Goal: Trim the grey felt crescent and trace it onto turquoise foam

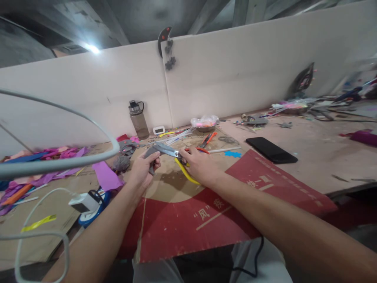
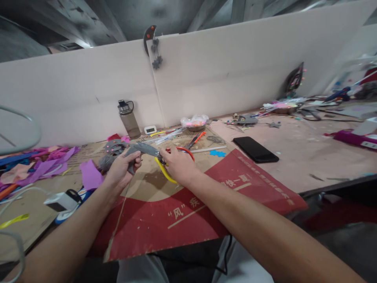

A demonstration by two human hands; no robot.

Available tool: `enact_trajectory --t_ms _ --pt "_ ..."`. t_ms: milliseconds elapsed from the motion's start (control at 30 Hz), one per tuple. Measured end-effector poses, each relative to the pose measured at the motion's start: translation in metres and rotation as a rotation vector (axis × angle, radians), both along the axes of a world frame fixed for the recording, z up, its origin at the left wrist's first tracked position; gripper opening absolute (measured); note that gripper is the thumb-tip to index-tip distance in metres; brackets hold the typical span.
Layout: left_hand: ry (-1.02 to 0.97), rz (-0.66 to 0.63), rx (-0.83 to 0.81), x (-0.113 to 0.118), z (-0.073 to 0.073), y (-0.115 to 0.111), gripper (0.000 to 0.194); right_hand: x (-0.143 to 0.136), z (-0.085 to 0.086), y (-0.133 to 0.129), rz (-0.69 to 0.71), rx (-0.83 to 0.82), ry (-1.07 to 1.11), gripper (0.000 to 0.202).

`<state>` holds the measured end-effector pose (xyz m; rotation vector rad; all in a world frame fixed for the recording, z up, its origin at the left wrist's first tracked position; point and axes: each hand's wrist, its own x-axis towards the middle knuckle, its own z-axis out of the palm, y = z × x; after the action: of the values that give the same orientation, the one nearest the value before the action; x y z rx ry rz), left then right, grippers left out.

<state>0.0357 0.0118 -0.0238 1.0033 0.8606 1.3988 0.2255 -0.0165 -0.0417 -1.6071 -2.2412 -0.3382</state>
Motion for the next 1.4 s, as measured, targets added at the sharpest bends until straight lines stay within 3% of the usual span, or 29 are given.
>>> enact_trajectory --t_ms 433,733,1100,1400 --pt "-0.027 -0.015 0.004 -0.0036 -0.0016 0.0027 0.028 0.0006 0.0001 0.0011 0.025 -0.081 0.011 0.034" --pt "0.023 0.027 -0.019 -0.0073 -0.0012 0.0069 0.032 0.0038 -0.0042 0.0054 0.047 -0.099 0.241 0.037" --pt "0.160 0.106 0.041 -0.0013 -0.0027 0.0037 0.034 -0.0011 0.0004 -0.0024 0.021 -0.087 0.054 0.035" --pt "0.097 0.051 0.060 -0.0018 -0.0007 0.0013 0.022 -0.0015 0.0043 -0.0035 0.000 -0.073 0.005 0.035"
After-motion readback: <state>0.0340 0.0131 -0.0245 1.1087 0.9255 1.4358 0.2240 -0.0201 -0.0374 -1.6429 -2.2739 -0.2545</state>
